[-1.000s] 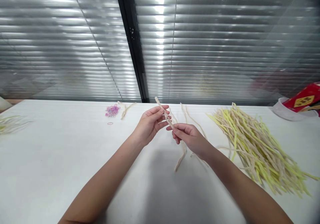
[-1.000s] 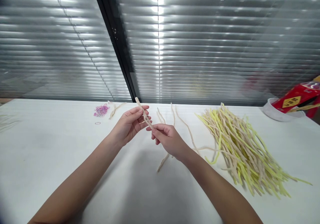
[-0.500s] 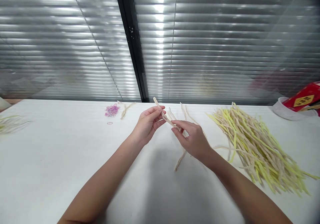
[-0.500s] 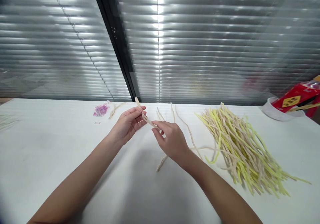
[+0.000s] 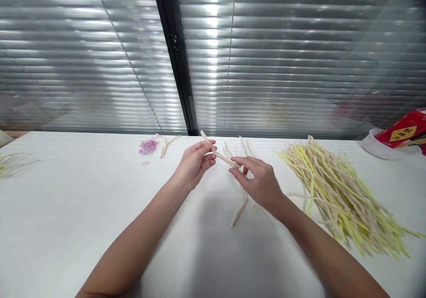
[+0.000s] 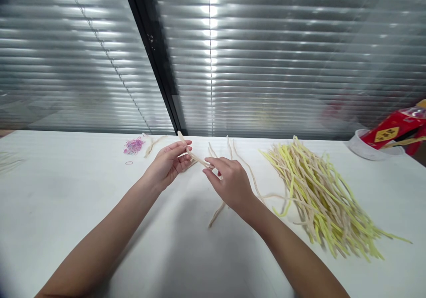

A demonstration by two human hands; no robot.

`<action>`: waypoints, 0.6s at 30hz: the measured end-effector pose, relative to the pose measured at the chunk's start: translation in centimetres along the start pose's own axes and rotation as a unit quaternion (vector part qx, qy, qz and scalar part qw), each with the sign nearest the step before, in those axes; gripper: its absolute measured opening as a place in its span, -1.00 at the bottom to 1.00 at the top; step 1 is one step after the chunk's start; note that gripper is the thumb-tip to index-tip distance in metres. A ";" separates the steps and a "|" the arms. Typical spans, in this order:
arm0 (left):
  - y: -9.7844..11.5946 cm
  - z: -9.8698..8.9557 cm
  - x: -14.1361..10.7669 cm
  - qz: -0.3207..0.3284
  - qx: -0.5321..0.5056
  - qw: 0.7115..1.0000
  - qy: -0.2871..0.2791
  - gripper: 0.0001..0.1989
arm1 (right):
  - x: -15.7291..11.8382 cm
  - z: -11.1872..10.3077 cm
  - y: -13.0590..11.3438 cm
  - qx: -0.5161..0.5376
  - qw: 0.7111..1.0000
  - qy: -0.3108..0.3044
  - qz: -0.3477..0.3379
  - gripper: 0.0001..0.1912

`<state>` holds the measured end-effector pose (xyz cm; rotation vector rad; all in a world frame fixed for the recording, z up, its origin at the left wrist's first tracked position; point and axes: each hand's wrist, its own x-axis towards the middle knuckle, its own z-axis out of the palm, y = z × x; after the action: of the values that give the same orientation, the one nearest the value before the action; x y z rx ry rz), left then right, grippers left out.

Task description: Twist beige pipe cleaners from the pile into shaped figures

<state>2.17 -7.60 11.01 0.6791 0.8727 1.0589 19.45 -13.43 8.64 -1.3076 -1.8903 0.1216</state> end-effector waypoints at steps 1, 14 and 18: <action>0.0 0.0 0.0 0.002 -0.001 1.000 0.002 -0.81 | 0.0 0.0 0.0 -0.002 1.000 0.002 0.003 -0.78; 0.2 0.1 0.1 0.010 0.000 1.000 0.012 -0.81 | 0.1 -0.4 0.0 0.008 1.000 0.005 -0.001 -0.86; 0.1 0.1 0.1 0.010 0.005 1.000 0.010 -0.81 | 0.2 -0.6 -0.1 0.027 1.000 0.003 0.003 -0.84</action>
<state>2.20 -7.44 11.13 0.6882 0.8903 1.0802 19.74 -13.56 9.20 -1.2755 -1.8661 0.1698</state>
